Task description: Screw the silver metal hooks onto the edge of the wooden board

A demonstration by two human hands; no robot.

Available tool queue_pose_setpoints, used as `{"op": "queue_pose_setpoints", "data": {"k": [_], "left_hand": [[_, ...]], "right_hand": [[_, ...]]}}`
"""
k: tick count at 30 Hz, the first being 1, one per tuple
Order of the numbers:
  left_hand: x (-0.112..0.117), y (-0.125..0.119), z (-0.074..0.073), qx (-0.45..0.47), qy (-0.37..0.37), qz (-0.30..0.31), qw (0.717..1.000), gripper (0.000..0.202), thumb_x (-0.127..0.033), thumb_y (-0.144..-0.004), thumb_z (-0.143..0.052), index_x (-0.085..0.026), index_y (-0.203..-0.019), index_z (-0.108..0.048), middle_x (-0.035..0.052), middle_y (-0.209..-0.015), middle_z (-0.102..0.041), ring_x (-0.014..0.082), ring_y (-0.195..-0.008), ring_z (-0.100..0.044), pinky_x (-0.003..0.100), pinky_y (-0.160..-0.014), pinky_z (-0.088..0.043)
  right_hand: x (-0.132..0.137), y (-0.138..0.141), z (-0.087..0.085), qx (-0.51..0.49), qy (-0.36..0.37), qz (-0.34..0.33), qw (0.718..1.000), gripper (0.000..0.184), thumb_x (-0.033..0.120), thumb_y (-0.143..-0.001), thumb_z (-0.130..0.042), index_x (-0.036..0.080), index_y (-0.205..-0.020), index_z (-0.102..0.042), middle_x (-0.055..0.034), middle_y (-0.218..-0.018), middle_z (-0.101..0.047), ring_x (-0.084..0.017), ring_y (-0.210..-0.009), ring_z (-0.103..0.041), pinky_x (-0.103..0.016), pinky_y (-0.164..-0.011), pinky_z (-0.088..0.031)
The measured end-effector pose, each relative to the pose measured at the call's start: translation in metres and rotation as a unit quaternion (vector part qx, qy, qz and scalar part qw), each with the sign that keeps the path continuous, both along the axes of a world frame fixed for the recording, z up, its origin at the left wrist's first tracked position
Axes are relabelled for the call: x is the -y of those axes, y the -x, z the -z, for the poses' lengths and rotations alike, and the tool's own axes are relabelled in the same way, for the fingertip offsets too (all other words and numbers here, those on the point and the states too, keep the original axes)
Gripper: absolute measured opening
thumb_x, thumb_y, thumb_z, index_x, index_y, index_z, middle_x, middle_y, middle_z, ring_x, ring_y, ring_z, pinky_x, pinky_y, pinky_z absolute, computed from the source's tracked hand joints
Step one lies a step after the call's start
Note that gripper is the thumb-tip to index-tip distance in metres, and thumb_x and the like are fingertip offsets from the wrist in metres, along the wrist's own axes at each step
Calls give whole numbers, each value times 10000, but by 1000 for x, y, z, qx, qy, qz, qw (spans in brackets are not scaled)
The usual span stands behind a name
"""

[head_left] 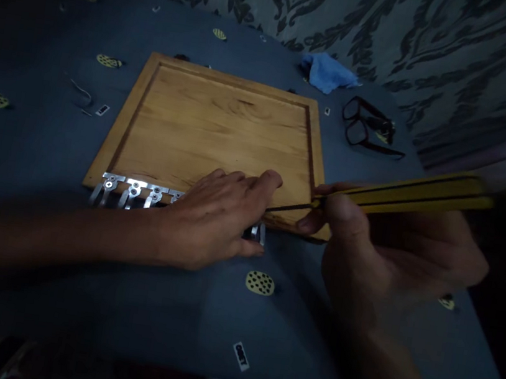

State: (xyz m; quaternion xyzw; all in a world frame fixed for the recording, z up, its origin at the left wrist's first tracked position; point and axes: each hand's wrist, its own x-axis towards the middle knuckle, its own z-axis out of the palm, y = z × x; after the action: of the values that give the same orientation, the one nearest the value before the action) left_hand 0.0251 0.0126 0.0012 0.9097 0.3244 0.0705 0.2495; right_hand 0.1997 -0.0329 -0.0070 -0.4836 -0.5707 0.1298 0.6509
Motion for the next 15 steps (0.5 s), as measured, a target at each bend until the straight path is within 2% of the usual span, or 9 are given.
{"op": "queue_pose_setpoints", "data": {"k": [2,4,6,10,15], "left_hand": [[0,0,1,-1,7,0,1000,582,-342,-888,-778,-171,-1313,-419,79,-1152,-681,260,-1087,-640,365,-897,-470],[0,1,1,-5,14,-2,1000,584,-338,-878,-788,-178,-1304,-422,72,-1147,-682,258,-1078,-641,361,-890,-464],[0,1,1,0,17,-4,1000,581,-340,-870,-793,-187,-1294,-426,70,-1149,-681,258,-1083,-640,357,-892,-459],[0,2,1,11,16,-2,1000,551,-327,-880,-777,-177,-1287,-437,86,-1166,-669,263,-1102,-635,362,-897,-456],[-1,1,1,10,8,-2,1000,571,-332,-876,-781,-176,-1299,-431,96,-1173,-671,273,-1114,-633,382,-913,-468]], "right_hand": [[0,0,-2,-24,-15,40,999,96,205,-799,-852,224,-842,-768,31,-758,-755,-115,-471,-644,-251,-412,-545],[0,-2,-4,-11,-23,90,996,76,234,-817,-830,230,-799,-757,19,-773,-751,-135,-527,-658,-297,-493,-576],[1,-3,-6,14,-19,107,994,87,251,-796,-842,234,-785,-758,10,-783,-740,-157,-604,-674,-322,-567,-593],[2,-4,-4,25,-13,48,998,126,194,-771,-861,237,-849,-773,9,-765,-733,-151,-574,-663,-279,-479,-559],[1,-3,0,78,-26,27,996,122,186,-828,-835,270,-906,-793,17,-690,-730,-148,-512,-650,-276,-468,-540]]}}
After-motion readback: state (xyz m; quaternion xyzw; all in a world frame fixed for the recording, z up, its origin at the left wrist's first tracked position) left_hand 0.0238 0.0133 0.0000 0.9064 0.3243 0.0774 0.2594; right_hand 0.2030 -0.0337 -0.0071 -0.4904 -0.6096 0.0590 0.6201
